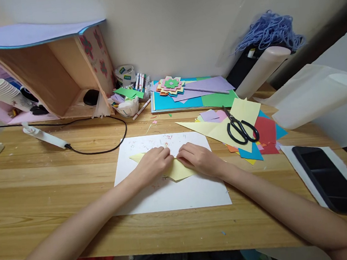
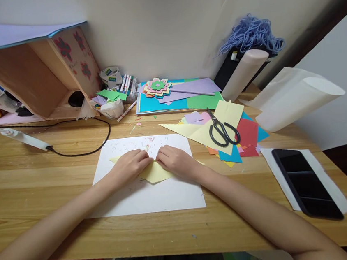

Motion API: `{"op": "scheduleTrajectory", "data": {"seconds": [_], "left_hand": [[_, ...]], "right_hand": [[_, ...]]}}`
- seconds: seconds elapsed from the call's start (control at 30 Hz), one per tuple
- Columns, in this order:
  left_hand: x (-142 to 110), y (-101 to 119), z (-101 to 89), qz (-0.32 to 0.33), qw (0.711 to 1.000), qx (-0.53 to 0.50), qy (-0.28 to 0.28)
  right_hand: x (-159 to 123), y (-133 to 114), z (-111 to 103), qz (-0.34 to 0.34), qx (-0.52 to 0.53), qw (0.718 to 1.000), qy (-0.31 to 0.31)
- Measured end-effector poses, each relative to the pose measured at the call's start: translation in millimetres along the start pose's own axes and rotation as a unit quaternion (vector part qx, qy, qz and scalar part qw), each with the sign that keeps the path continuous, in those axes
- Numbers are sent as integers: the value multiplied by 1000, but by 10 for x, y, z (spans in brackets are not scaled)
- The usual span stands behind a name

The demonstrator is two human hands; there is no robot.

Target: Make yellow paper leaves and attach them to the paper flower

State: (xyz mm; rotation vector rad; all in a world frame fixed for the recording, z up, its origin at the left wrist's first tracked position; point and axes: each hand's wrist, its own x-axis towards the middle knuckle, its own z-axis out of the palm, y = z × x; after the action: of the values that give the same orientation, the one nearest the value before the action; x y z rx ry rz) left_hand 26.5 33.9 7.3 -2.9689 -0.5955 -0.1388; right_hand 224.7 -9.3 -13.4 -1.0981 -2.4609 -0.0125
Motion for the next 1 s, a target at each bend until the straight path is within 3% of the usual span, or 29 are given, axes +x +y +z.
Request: {"op": "scheduleTrajectory", "data": {"seconds": [0.17,0.3,0.47,0.73,1.0], "left_hand": [[-16,102,23,53,992,100,59],[-49,193,1,51,988,134,53],[-98,327,4,15,986,167,27],[-136,535,51,-87,964,248,50],[-124,377,11,-101,974,187,75]], "right_hand": [[-35,11,1,-58,-64,996,-5],[-33,-6,-69,-87,-88,992,-24],[-21,-25,-127,-99,-104,989,-44],[-33,-44,-124,-82,-105,989,-58],[-43,-28,-87,-70,-93,992,-37]]}}
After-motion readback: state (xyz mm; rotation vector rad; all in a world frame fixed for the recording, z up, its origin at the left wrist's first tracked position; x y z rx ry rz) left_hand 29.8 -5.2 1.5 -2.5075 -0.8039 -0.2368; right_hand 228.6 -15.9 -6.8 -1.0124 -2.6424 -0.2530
